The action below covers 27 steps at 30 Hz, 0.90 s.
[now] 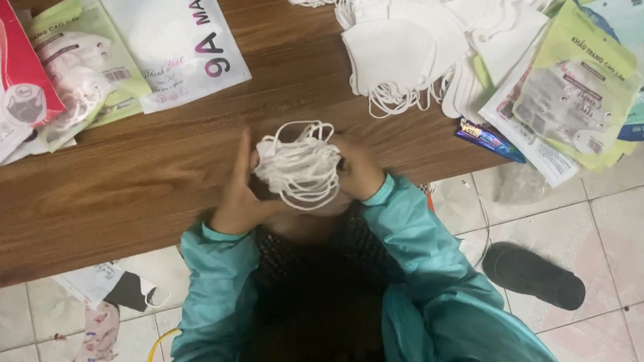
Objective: The person is picking up white face masks from a large pile, unfolding them, and stacking them neatly on a wooden table.
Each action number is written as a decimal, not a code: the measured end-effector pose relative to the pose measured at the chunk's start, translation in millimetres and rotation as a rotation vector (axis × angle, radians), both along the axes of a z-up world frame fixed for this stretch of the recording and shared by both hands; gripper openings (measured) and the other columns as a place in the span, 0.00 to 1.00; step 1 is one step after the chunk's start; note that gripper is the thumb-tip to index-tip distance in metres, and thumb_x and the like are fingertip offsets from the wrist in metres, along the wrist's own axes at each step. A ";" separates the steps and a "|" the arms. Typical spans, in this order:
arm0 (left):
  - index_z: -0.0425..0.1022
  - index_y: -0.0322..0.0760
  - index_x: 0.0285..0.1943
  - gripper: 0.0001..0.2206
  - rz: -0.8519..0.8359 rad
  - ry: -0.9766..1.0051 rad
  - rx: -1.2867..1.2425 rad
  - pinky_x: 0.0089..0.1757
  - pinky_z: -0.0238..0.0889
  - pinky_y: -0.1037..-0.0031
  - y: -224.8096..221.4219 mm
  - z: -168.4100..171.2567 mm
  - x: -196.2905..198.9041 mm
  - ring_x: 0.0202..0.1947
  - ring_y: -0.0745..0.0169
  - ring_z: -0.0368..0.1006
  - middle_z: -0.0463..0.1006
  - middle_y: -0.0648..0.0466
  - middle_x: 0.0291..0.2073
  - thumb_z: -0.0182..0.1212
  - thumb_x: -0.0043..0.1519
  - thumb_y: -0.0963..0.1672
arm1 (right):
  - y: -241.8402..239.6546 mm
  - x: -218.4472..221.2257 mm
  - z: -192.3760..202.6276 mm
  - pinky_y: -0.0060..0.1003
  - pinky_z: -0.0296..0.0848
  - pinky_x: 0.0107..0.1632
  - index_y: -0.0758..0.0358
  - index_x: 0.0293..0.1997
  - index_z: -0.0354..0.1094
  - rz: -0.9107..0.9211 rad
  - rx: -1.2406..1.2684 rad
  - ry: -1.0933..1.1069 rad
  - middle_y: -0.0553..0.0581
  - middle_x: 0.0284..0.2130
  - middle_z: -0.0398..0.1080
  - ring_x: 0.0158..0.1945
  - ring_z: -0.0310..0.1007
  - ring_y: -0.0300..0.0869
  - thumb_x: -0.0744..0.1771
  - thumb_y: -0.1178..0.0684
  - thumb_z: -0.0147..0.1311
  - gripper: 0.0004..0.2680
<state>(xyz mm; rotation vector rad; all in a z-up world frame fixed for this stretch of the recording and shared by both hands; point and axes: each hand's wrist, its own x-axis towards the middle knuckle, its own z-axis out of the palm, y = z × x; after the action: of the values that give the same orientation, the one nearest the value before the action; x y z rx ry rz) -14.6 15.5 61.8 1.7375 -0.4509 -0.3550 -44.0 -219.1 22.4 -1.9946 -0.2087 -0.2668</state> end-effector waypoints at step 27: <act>0.76 0.24 0.52 0.17 0.260 -0.552 -0.071 0.51 0.70 0.50 -17.0 -65.5 5.1 0.48 0.30 0.76 0.78 0.33 0.43 0.72 0.55 0.38 | -18.6 -13.9 55.1 0.58 0.66 0.62 0.62 0.62 0.66 -0.115 -0.346 -0.062 0.67 0.51 0.71 0.56 0.71 0.62 0.69 0.56 0.50 0.13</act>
<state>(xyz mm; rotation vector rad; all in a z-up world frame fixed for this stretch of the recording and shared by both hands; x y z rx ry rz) -9.5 -1.5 -3.6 1.7872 -0.6116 0.3340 -57.9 -237.7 77.5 -2.3470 -0.1895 -0.3880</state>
